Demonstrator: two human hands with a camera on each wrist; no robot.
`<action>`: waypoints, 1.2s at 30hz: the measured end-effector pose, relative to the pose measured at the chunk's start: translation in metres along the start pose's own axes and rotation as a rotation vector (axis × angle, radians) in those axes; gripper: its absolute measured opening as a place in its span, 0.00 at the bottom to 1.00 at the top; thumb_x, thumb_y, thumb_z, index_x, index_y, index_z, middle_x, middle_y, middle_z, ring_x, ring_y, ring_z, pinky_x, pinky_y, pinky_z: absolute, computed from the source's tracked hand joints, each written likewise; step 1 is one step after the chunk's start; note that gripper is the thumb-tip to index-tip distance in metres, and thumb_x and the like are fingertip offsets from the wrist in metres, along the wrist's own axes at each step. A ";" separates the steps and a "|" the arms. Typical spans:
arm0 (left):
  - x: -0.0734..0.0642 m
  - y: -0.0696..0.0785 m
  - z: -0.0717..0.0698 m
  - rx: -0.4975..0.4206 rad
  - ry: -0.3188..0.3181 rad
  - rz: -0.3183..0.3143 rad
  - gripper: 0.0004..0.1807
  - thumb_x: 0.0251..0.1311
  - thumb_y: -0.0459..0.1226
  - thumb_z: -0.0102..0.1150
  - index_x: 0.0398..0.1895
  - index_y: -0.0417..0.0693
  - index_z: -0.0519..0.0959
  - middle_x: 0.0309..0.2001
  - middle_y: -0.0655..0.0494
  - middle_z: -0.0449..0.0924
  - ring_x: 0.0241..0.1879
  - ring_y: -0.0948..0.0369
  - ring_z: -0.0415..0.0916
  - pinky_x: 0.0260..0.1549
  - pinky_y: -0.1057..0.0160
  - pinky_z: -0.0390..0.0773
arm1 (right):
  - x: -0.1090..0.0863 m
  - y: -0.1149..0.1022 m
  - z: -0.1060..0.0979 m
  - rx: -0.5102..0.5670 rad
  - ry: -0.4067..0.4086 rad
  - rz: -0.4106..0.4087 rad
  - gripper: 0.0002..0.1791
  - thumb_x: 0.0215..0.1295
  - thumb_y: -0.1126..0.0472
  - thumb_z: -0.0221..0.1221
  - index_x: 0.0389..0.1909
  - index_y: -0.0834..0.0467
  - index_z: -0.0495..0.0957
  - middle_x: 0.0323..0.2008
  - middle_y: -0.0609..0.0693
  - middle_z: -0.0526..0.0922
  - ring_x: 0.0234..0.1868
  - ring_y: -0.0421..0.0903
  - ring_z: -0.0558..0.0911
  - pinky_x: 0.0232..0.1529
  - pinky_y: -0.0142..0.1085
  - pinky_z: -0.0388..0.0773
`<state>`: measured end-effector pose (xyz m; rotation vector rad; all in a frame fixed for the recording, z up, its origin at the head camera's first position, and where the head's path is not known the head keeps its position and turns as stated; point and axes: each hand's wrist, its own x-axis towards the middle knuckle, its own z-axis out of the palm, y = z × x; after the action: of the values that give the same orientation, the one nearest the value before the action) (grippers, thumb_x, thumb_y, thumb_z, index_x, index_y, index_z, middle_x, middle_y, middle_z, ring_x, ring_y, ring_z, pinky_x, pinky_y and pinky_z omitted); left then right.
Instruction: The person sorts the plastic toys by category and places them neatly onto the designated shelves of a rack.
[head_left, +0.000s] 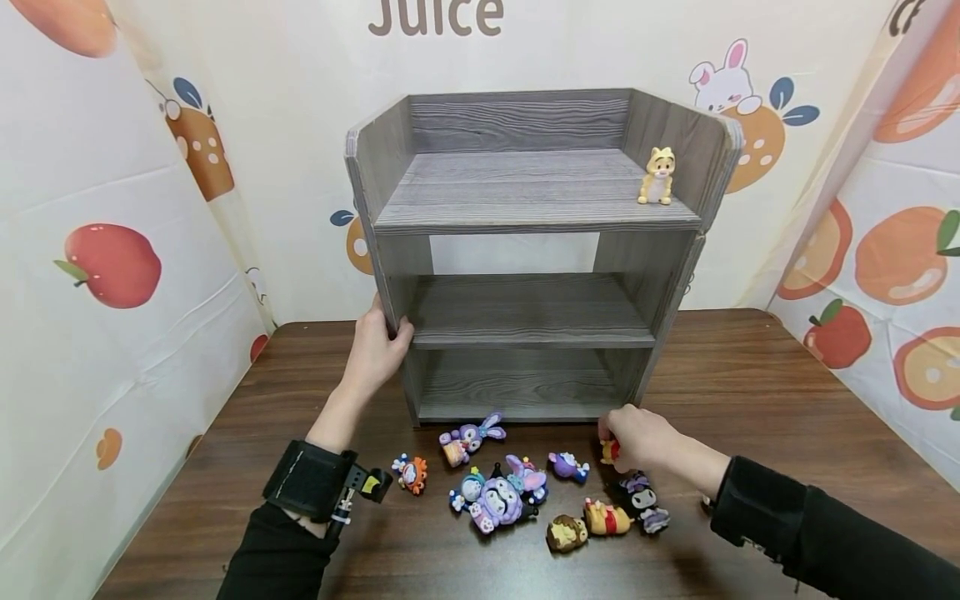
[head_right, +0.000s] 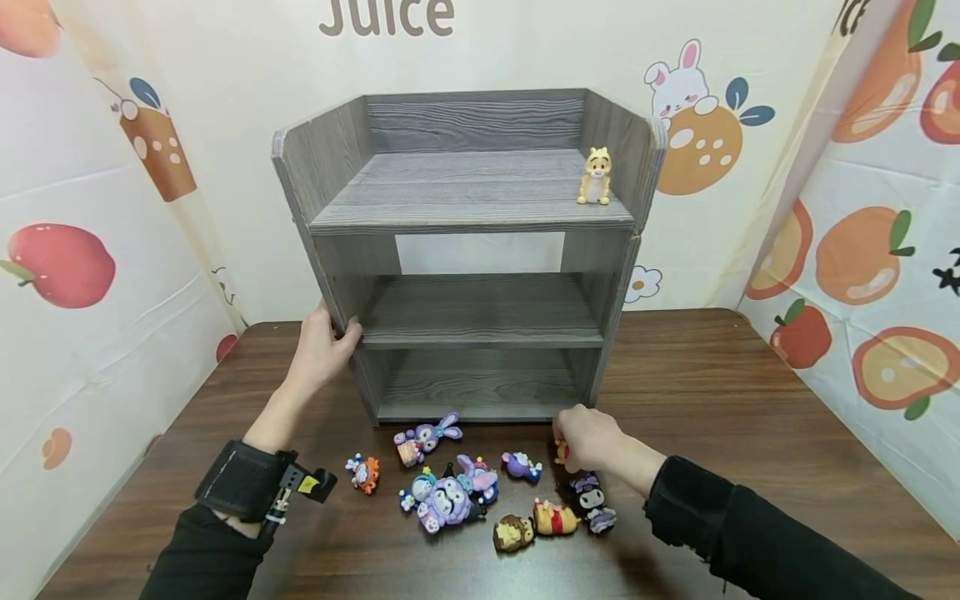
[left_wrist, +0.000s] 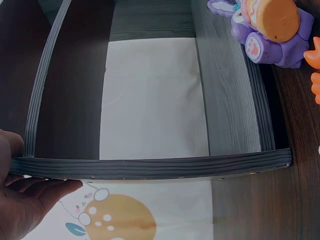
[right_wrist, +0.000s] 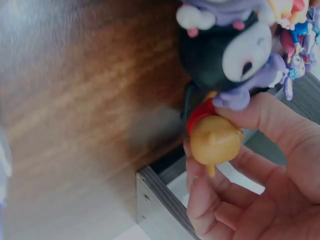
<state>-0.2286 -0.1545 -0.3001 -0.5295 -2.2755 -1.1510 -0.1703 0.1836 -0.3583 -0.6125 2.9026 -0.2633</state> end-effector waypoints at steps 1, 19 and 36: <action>0.000 0.000 0.000 0.002 -0.001 0.000 0.16 0.53 0.25 0.43 0.47 0.27 0.64 0.34 0.34 0.75 0.25 0.53 0.72 0.20 0.59 0.71 | 0.000 -0.001 -0.001 -0.023 -0.012 0.005 0.15 0.32 0.71 0.66 0.26 0.58 0.76 0.23 0.48 0.74 0.21 0.43 0.70 0.20 0.37 0.68; -0.001 0.000 0.000 0.004 -0.007 -0.007 0.14 0.54 0.25 0.43 0.44 0.28 0.65 0.24 0.42 0.71 0.19 0.55 0.68 0.16 0.62 0.67 | 0.008 -0.017 -0.001 -0.294 -0.082 -0.037 0.17 0.40 0.70 0.67 0.11 0.56 0.66 0.15 0.48 0.69 0.23 0.48 0.72 0.19 0.39 0.70; 0.000 -0.001 0.000 0.012 0.010 0.005 0.13 0.52 0.25 0.45 0.42 0.28 0.65 0.27 0.39 0.73 0.20 0.55 0.69 0.16 0.62 0.67 | -0.003 0.006 -0.014 0.048 0.040 -0.030 0.14 0.38 0.63 0.67 0.29 0.64 0.76 0.18 0.46 0.70 0.19 0.41 0.66 0.20 0.34 0.65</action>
<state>-0.2294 -0.1546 -0.3005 -0.5235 -2.2694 -1.1340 -0.1726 0.1920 -0.3460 -0.6509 2.9177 -0.3529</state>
